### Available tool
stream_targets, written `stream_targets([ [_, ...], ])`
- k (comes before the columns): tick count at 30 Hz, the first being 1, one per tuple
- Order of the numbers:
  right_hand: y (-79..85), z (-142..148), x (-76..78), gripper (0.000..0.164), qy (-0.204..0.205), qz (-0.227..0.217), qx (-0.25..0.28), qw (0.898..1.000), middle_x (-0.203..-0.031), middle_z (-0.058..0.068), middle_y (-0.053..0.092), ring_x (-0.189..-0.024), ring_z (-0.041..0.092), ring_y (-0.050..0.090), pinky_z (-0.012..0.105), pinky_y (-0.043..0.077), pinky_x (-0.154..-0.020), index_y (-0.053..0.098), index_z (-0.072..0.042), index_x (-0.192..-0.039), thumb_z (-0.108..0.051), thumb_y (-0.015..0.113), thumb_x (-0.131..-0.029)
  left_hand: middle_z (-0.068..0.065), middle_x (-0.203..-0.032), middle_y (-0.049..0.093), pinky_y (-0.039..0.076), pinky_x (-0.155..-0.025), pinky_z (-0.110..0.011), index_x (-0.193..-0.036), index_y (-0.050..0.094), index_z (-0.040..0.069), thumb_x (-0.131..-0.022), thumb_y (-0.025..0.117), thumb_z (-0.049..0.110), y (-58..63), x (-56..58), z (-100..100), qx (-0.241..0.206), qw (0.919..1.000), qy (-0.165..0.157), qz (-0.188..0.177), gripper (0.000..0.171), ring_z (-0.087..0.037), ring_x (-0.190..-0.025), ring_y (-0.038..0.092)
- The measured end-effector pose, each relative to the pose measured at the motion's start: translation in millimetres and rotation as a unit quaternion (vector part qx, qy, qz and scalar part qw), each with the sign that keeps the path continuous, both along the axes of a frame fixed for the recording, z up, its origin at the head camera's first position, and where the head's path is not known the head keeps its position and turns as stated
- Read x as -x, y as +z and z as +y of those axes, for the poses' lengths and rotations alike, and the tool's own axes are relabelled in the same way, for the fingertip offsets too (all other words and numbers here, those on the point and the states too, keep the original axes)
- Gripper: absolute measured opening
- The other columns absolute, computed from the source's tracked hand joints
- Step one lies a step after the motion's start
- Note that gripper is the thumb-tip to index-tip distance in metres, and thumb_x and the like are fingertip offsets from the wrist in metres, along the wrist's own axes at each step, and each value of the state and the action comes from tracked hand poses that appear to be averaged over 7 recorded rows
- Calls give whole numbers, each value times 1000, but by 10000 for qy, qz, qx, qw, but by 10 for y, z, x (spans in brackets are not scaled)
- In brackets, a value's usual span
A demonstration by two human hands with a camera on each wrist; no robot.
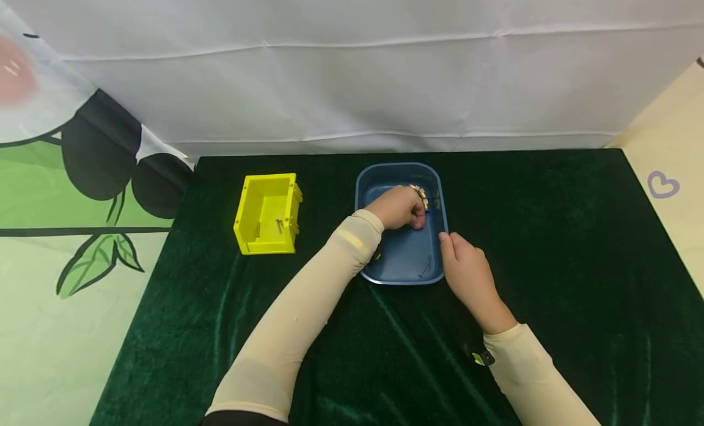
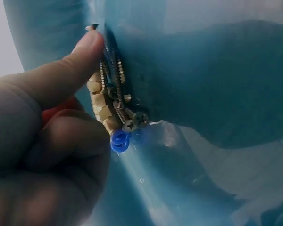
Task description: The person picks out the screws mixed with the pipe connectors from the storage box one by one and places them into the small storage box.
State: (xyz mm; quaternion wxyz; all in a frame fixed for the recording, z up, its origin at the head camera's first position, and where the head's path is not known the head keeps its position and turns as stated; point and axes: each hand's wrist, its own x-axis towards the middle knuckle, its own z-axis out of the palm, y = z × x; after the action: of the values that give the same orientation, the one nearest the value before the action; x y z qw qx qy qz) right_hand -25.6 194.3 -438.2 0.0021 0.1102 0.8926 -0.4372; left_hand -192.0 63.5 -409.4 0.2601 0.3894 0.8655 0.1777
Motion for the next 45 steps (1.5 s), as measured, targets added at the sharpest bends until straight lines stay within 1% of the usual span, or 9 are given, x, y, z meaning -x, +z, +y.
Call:
stream_targets([
  [7,-1,2,3,52,22,-64,25,10000,-65,7,47,-52,22,48,33,39,-47,51,-9,-83,-48,28,-108,5,-89,70,51,-75,-24,-92,76,15,-92,72,21,154,-1,-56,-762,9947,512,-473,8,-12,-82,61],
  [13,0,0,4,51,27,-154,26,9999,-65,7,48,-53,23,48,33,39,-47,51,-9,-83,-46,29,-108,5,-93,73,52,-84,-28,-101,77,11,-93,72,24,392,-16,-156,-1510,9757,1133,-1116,16,-12,-91,64],
  [17,-1,-3,3,51,5,-180,28,9998,-65,7,48,-53,23,48,33,39,-47,51,-9,-83,-47,29,-108,6,-95,74,50,-91,-33,-101,78,14,-92,73,27,540,-28,-319,-1920,9613,1615,-1137,16,-11,-95,65],
  [22,11,1,3,50,45,-98,-23,9999,-64,8,47,-53,23,48,33,39,-48,51,-8,-82,-45,30,-108,8,-100,73,50,-93,-37,-98,78,20,-91,75,31,680,-56,-747,-2228,9408,2442,-755,13,-12,-97,64],
  [28,25,2,6,49,79,-107,3,9999,-65,8,48,-53,23,49,33,39,-48,52,-9,-83,-45,30,-108,6,-107,72,46,-94,-40,-101,78,21,-91,74,37,732,-97,-1416,-2353,9091,3414,-409,19,-18,-100,57],
  [34,40,6,-6,49,18,-135,58,9999,-66,8,48,-53,23,49,33,40,-47,52,-8,-84,-45,30,-108,3,-119,66,41,-91,-43,-108,76,22,-90,71,49,809,-124,-1983,-2084,8630,4597,-221,32,-24,-107,53],
  [37,41,1,-7,50,32,-143,83,9999,-66,9,48,-54,23,49,33,40,-47,53,-8,-85,-46,30,-108,1,-125,63,45,-91,-45,-111,74,22,-89,70,51,804,-149,-2175,-1850,8422,5060,-182,36,-27,-110,54],
  [39,40,-3,-8,50,50,-162,98,9998,-67,9,48,-54,23,49,33,40,-47,53,-8,-85,-46,30,-108,-2,-127,60,50,-91,-48,-112,73,21,-89,70,50,770,-165,-2272,-1690,8344,5243,-154,37,-29,-111,55],
  [45,43,1,-5,50,85,-187,114,9997,-67,8,49,-55,23,49,33,40,-47,54,-8,-85,-46,30,-108,-7,-130,56,52,-93,-51,-116,73,17,-91,71,43,635,-209,-2393,-1487,8267,5422,-221,36,-33,-114,56],
])
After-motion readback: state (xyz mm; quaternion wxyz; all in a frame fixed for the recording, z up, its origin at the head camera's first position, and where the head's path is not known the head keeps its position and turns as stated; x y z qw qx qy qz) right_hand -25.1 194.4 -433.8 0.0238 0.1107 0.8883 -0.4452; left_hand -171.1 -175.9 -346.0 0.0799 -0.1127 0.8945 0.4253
